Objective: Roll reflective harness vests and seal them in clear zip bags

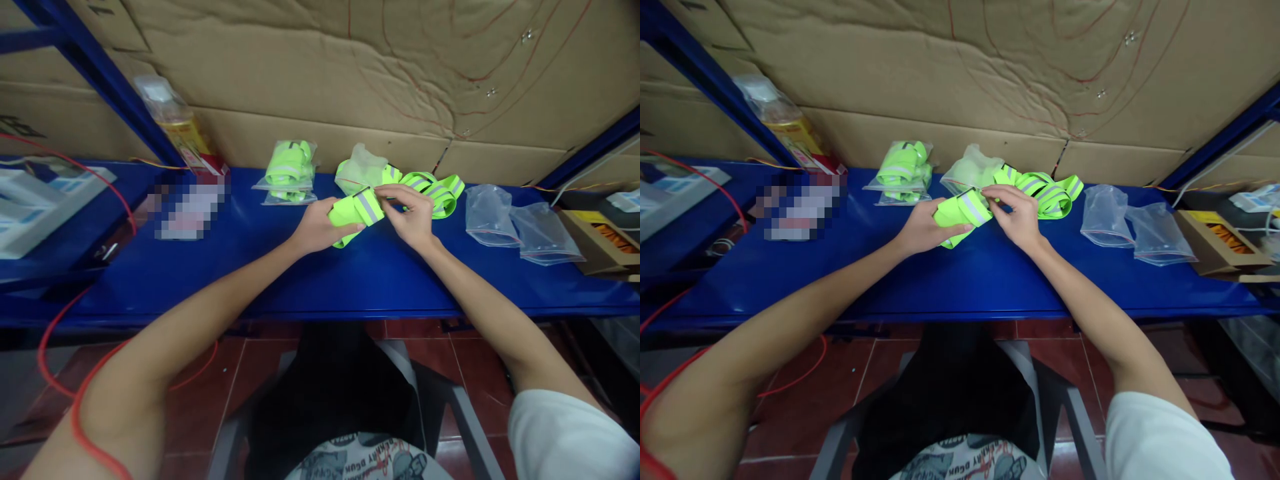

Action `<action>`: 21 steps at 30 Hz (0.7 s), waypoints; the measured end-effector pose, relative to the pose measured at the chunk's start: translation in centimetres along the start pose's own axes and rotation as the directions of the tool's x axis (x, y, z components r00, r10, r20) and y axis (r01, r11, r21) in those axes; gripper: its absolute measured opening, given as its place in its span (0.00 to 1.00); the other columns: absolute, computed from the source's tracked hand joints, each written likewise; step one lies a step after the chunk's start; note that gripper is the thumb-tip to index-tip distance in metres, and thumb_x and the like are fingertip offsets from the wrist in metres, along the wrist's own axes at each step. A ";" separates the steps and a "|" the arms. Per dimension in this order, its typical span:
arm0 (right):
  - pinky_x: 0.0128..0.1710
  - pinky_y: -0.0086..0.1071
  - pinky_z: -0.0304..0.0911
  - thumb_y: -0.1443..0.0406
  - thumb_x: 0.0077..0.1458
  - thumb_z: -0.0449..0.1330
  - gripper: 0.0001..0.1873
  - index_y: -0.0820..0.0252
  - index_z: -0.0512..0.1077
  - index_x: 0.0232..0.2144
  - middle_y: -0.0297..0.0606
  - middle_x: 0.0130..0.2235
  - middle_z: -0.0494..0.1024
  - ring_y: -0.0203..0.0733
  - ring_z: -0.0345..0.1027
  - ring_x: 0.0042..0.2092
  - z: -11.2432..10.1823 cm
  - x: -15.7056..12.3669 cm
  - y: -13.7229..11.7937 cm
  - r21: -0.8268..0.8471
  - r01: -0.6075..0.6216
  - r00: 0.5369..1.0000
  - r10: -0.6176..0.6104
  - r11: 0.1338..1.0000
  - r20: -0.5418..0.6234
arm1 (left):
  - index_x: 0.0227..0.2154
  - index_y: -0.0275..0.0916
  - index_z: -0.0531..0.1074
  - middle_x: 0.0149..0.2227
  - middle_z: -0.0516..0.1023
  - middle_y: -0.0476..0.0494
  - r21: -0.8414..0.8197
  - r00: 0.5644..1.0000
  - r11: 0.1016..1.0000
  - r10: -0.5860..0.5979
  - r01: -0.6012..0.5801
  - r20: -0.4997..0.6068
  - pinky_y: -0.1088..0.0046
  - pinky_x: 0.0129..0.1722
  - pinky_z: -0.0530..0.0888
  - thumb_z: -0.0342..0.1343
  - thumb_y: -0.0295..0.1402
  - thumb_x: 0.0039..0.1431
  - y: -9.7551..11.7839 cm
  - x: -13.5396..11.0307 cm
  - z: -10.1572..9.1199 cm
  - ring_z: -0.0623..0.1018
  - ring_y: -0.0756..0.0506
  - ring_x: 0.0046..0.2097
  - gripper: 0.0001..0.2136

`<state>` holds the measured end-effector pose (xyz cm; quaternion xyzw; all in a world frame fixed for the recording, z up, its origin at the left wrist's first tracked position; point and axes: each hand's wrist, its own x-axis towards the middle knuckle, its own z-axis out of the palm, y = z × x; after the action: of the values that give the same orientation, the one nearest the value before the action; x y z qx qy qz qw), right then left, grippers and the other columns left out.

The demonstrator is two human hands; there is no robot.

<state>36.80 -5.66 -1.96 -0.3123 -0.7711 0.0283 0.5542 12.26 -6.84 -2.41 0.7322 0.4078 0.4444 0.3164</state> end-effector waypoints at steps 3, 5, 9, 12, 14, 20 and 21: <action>0.36 0.34 0.81 0.61 0.66 0.66 0.12 0.51 0.85 0.50 0.37 0.42 0.88 0.42 0.84 0.42 0.3 0.0 0.1 0.055 -0.118 0.991 0.121 0.991 -0.052 | 0.41 0.36 0.85 0.43 0.88 0.36 -0.092 0.996 0.992 -0.092 0.090 -0.018 0.63 0.39 0.83 0.80 0.48 0.43 -0.1 0.2 -0.1 0.84 0.40 0.40 0.26; 0.35 0.33 0.81 0.59 0.66 0.66 0.19 0.50 0.82 0.58 0.37 0.42 0.86 0.42 0.82 0.42 0.5 -0.1 0.2 0.060 -0.158 0.985 0.162 0.986 -0.063 | 0.42 0.36 0.85 0.41 0.89 0.36 -0.191 0.983 0.964 -0.175 0.183 0.058 0.59 0.38 0.85 0.80 0.47 0.45 0.1 0.2 -0.2 0.86 0.38 0.39 0.26; 0.36 0.39 0.82 0.59 0.69 0.62 0.16 0.48 0.85 0.55 0.40 0.43 0.85 0.45 0.80 0.42 0.4 -0.1 0.0 -0.011 -0.097 0.995 0.097 0.995 -0.032 | 0.39 0.36 0.86 0.39 0.89 0.35 -0.267 0.967 0.932 -0.213 0.243 0.138 0.52 0.39 0.87 0.82 0.44 0.44 0.7 0.0 -0.3 0.88 0.35 0.39 0.23; 0.42 0.45 0.82 0.60 0.71 0.60 0.16 0.47 0.87 0.52 0.41 0.45 0.85 0.47 0.80 0.43 0.3 -0.1 -0.2 -0.060 -0.036 0.999 0.035 0.998 -0.019 | 0.40 0.35 0.86 0.39 0.89 0.33 -0.297 0.964 0.917 -0.249 0.265 0.088 0.48 0.42 0.88 0.83 0.43 0.44 0.8 0.0 -0.2 0.88 0.33 0.40 0.23; 0.45 0.48 0.81 0.62 0.71 0.60 0.16 0.46 0.86 0.53 0.42 0.45 0.85 0.48 0.80 0.44 0.1 -0.2 -0.1 -0.087 0.017 1.000 -0.017 0.996 0.005 | 0.41 0.35 0.86 0.41 0.89 0.32 -0.327 0.961 0.904 -0.271 0.274 0.057 0.47 0.43 0.88 0.82 0.43 0.44 0.7 0.1 -0.2 0.88 0.32 0.42 0.24; 0.47 0.46 0.79 0.66 0.73 0.58 0.21 0.47 0.83 0.60 0.42 0.47 0.84 0.48 0.81 0.46 -0.3 -0.1 0.5 -0.087 0.204 0.972 -0.191 0.975 0.137 | 0.41 0.34 0.85 0.43 0.89 0.32 -0.355 0.960 0.902 -0.277 0.246 -0.037 0.50 0.45 0.88 0.83 0.45 0.41 0.4 0.1 -0.3 0.88 0.33 0.44 0.27; 0.47 0.45 0.79 0.66 0.73 0.58 0.21 0.48 0.83 0.61 0.42 0.47 0.84 0.48 0.81 0.47 -0.3 -0.1 0.6 -0.089 0.217 0.969 -0.204 0.972 0.141 | 0.42 0.34 0.85 0.44 0.89 0.32 -0.355 0.962 0.904 -0.270 0.239 -0.039 0.50 0.47 0.87 0.83 0.46 0.41 0.4 0.1 -0.3 0.88 0.33 0.44 0.27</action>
<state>37.37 -5.38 -2.17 -0.2544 -0.8349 -0.0504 0.4854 12.14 -6.88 -1.92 0.5853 0.4284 0.4956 0.4777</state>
